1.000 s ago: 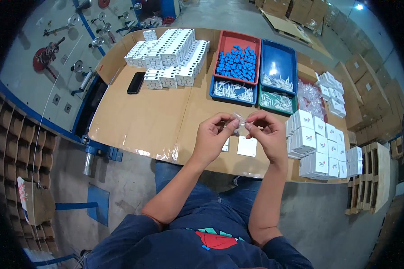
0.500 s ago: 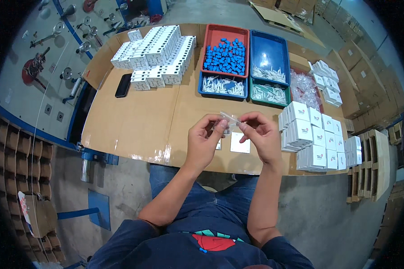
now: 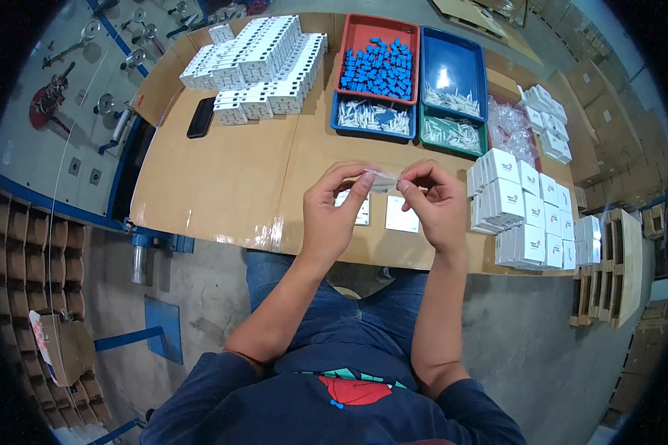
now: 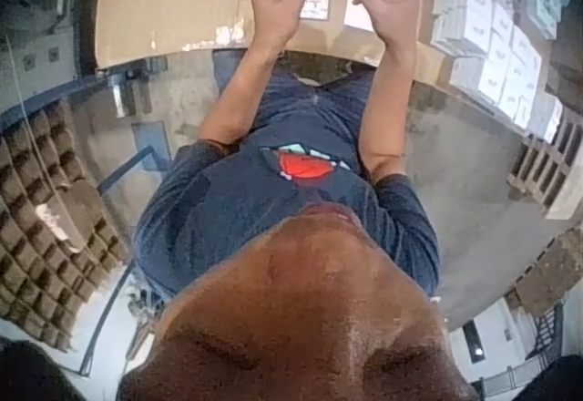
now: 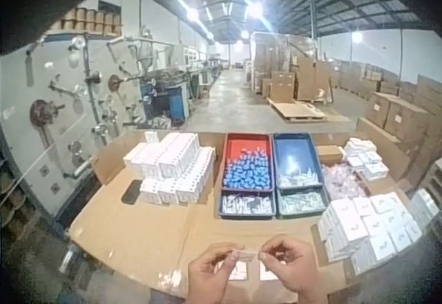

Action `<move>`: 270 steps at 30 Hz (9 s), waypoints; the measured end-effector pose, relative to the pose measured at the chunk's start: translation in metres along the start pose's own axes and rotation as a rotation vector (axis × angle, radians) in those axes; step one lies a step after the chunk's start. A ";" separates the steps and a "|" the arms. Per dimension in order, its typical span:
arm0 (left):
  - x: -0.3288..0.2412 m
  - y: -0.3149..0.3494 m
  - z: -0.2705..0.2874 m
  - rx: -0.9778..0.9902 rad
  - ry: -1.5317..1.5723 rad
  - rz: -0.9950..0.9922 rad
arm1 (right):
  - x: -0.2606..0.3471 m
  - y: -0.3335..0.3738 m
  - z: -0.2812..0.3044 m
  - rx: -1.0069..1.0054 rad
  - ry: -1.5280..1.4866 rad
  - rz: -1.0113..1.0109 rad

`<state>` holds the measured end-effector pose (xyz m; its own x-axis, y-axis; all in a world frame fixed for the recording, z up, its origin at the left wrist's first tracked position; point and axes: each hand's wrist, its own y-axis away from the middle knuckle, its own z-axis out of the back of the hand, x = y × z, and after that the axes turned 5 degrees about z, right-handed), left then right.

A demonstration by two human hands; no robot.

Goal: Assembling and packaging products into small white boxes at a workbench.

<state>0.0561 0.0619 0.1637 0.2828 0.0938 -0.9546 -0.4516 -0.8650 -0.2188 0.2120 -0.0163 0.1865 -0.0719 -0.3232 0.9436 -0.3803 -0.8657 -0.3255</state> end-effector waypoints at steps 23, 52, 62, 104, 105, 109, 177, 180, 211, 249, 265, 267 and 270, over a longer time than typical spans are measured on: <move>-0.005 0.003 0.004 -0.022 0.111 0.079 | -0.006 0.001 -0.011 0.004 -0.005 -0.066; 0.003 0.004 0.004 -0.002 -0.028 -0.035 | -0.014 -0.001 -0.018 0.060 0.001 -0.001; -0.005 0.000 0.009 0.034 -0.116 0.032 | -0.014 0.000 -0.021 0.033 0.005 0.019; 0.020 0.001 0.012 0.112 0.161 0.278 | -0.017 -0.002 -0.002 0.043 0.022 -0.140; 0.020 0.000 0.016 0.110 0.160 0.281 | -0.018 -0.003 -0.003 0.028 0.036 -0.126; 0.019 0.001 0.026 0.146 0.183 0.377 | -0.016 -0.005 -0.009 0.021 -0.030 -0.148; 0.159 0.022 0.065 0.017 -0.967 -0.117 | -0.190 0.040 -0.007 0.097 0.584 0.004; 0.159 0.022 0.066 0.017 -0.983 -0.091 | -0.189 0.042 -0.007 0.133 0.621 0.063; 0.145 0.027 0.062 0.076 -0.916 -0.110 | -0.160 0.045 -0.011 0.224 0.862 -0.129; 0.149 0.013 0.064 0.009 -0.877 -0.043 | -0.182 0.028 -0.016 0.027 0.836 -0.012; 0.140 0.001 0.080 0.152 -1.300 0.020 | -0.170 -0.060 0.012 -0.174 0.697 -0.076; 0.144 -0.001 0.079 0.175 -1.293 0.050 | -0.182 -0.096 0.021 -0.163 0.775 0.011; 0.145 -0.005 0.076 0.172 -1.307 0.054 | -0.195 -0.147 0.036 -0.177 0.782 -0.095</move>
<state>0.0347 0.1172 0.0114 -0.7155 0.5488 -0.4322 -0.5648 -0.8186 -0.1045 0.3147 0.1599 0.0485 -0.6315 0.1660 0.7574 -0.5528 -0.7814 -0.2896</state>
